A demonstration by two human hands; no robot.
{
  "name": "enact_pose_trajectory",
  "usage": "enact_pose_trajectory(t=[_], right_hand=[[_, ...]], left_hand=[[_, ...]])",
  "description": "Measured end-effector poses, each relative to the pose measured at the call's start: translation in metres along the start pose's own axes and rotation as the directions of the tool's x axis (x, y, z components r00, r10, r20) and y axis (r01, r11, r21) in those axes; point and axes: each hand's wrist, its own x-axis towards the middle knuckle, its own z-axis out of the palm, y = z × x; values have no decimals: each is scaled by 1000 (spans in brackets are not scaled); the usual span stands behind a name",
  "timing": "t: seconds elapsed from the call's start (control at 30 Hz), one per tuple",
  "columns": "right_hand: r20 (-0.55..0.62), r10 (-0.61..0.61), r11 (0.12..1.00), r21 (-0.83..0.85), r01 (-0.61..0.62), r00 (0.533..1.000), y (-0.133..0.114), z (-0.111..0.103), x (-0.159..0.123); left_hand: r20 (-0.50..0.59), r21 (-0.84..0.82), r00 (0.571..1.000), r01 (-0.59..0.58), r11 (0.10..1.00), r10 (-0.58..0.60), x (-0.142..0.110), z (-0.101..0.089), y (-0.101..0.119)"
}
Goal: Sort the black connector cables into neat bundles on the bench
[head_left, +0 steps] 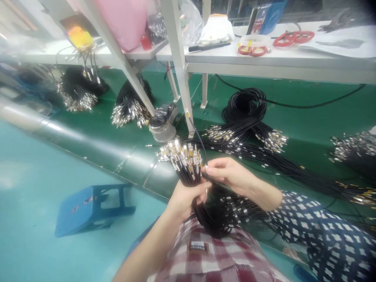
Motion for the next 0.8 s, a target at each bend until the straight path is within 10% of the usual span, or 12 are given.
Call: enact_pose_trajectory(t=[0.8], right_hand=[[48, -134, 979, 158, 125, 990, -36, -15, 25]], left_hand=[[7, 53, 999, 36, 998, -37, -5, -8, -7]])
